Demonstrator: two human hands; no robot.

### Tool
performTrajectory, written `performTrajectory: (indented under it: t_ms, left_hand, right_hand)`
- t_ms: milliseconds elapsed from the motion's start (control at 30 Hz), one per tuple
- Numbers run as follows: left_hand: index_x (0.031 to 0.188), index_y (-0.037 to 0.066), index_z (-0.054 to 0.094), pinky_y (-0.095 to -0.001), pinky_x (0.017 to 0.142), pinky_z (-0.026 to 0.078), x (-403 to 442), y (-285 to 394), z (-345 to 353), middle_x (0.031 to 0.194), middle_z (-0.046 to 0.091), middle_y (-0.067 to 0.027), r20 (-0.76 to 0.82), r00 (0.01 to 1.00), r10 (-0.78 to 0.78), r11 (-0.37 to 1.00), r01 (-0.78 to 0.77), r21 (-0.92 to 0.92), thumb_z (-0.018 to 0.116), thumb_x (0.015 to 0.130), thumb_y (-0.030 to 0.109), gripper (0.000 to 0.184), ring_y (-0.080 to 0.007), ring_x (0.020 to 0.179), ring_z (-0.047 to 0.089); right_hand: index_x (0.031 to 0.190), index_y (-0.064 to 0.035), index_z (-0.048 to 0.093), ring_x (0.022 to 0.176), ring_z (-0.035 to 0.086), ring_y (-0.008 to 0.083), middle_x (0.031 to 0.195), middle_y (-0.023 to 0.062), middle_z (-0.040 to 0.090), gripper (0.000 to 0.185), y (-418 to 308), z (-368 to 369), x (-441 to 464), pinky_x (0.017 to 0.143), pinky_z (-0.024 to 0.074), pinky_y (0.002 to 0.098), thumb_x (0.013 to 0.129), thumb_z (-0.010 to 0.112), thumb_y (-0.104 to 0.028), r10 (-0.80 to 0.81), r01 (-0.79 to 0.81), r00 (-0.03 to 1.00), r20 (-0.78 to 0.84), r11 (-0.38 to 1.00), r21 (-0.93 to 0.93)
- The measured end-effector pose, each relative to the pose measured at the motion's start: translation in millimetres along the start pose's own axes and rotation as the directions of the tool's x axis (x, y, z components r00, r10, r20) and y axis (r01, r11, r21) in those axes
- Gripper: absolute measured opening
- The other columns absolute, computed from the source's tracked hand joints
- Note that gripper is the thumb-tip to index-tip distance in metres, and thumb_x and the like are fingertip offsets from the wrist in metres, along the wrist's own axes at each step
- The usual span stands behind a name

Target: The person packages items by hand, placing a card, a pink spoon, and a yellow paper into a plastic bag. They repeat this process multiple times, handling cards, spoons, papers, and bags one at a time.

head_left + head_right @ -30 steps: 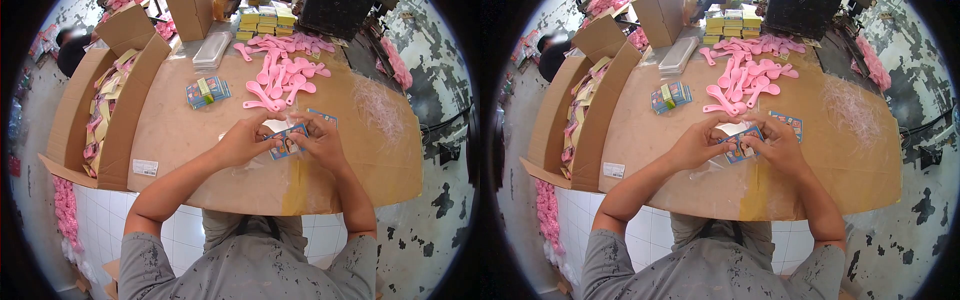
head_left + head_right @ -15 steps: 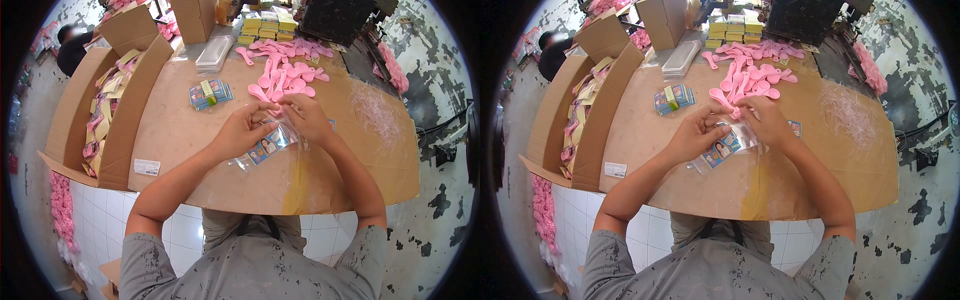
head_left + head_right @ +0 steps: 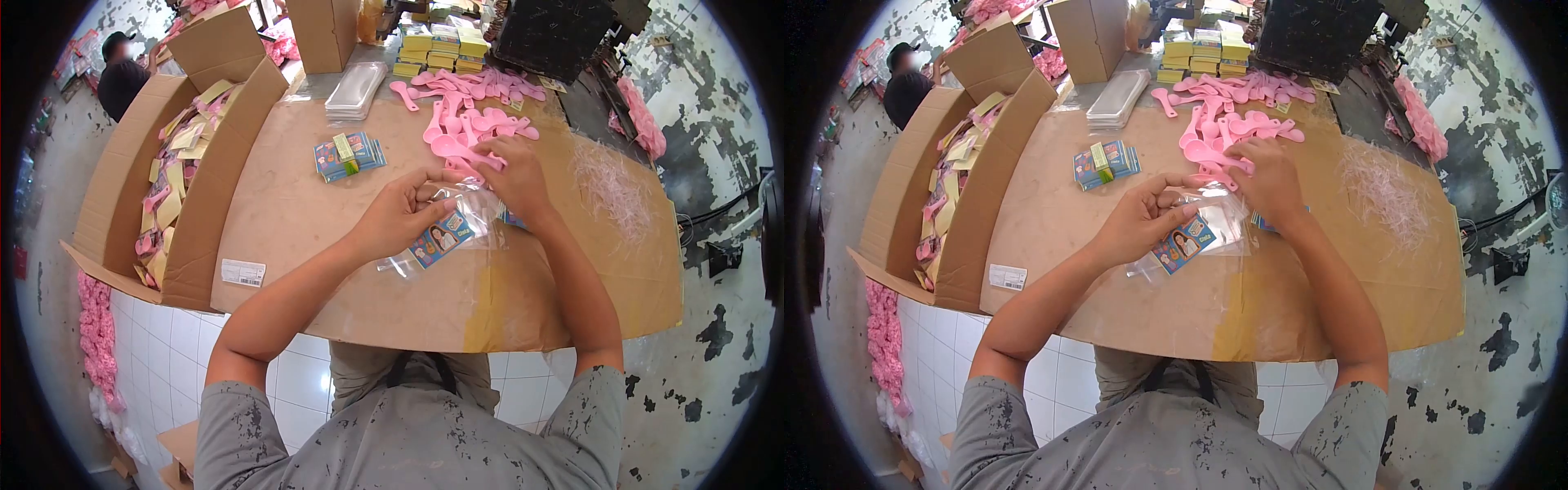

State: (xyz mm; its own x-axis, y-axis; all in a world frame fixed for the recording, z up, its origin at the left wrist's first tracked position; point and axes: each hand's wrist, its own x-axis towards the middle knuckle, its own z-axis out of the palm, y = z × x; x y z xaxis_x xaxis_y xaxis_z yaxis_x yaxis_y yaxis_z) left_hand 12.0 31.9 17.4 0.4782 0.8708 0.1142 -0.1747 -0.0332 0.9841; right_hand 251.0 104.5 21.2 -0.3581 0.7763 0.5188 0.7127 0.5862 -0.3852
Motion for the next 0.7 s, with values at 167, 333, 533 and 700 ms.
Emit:
performTrajectory:
  t_ms: [167,333,533,700]
  left_hand:
    - [0.142,0.006,0.049,-0.0203,0.066,0.051,0,-4,-2,0.101,0.075,-0.0050,-0.017,0.997,0.069,0.998,-0.069,0.008,0.065,0.103,0.010,0.042,-0.0034,0.084,0.066]
    - [0.143,0.006,0.047,-0.0199,0.060,0.048,0,-5,0,0.097,0.074,-0.0042,-0.038,0.996,0.082,0.995,-0.079,0.063,0.067,0.102,0.010,0.046,-0.0029,0.080,0.066]
    - [0.144,0.005,0.049,-0.0198,0.061,0.048,-2,1,3,0.096,0.075,-0.0057,-0.024,0.999,0.044,0.995,-0.042,0.089,0.067,0.101,0.007,0.046,-0.0034,0.078,0.066]
    - [0.142,0.004,0.055,-0.0208,0.062,0.049,-4,-4,5,0.100,0.076,-0.0072,0.013,0.999,0.037,0.993,-0.038,0.116,0.064,0.102,0.005,0.040,-0.0034,0.080,0.065]
  right_hand:
    - [0.112,-0.0023,0.073,0.088,0.065,0.0150,0.101,0.0069,0.064,0.019,-23,-54,-20,0.079,0.0535,0.0295,0.094,0.067,-0.002,0.123,-0.226,0.952,0.282,0.900,0.372]
    - [0.115,-0.0010,0.070,0.083,0.060,0.0089,0.100,0.0019,0.060,0.017,-21,-68,-44,0.078,0.0509,0.0252,0.099,0.064,-0.002,0.165,-0.251,0.967,0.194,0.754,0.608]
    - [0.113,-0.0005,0.069,0.084,0.058,0.0084,0.101,0.0021,0.062,0.015,-29,-71,-48,0.076,0.0488,0.0243,0.099,0.065,-0.003,0.139,-0.271,0.957,0.256,0.750,0.604]
    - [0.114,0.0015,0.067,0.084,0.060,0.0115,0.099,0.0050,0.063,0.019,-39,-69,-43,0.077,0.0498,0.0268,0.095,0.066,-0.002,0.010,-0.114,0.974,0.225,0.885,0.452]
